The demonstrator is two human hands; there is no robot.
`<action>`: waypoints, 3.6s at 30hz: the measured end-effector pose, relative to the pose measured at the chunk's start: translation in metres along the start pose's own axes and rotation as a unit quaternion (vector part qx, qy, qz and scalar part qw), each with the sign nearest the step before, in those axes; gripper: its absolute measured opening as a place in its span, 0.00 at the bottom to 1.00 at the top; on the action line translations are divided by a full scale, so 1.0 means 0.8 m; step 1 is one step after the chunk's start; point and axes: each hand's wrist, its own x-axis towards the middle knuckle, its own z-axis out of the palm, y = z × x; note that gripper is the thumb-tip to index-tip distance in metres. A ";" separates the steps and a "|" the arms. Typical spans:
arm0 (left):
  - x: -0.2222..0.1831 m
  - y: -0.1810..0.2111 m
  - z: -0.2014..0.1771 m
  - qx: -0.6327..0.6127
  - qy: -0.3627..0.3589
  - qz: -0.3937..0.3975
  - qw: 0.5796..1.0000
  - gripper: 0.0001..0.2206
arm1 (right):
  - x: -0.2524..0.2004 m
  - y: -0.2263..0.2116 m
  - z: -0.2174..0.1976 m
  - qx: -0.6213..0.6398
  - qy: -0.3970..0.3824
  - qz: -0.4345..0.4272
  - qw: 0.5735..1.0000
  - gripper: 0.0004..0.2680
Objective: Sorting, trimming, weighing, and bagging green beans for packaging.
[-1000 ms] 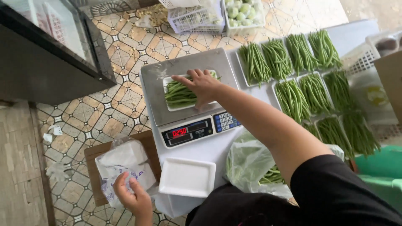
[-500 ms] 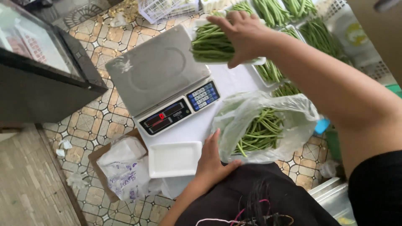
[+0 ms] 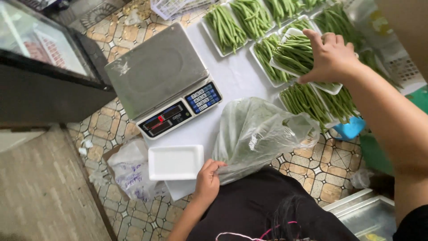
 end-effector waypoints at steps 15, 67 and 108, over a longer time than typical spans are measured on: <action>-0.038 0.016 -0.005 0.048 0.094 -0.062 0.993 0.19 | 0.089 -0.182 0.126 0.095 -0.054 0.054 0.993 0.48; -0.044 0.012 -0.039 -0.074 0.132 -0.118 0.981 0.20 | 0.072 -0.055 0.350 0.902 -0.051 0.215 0.371 0.29; -0.075 -0.029 -0.041 -0.627 0.439 -0.293 0.572 0.34 | -0.065 -0.058 0.413 0.723 -0.193 0.150 0.646 0.20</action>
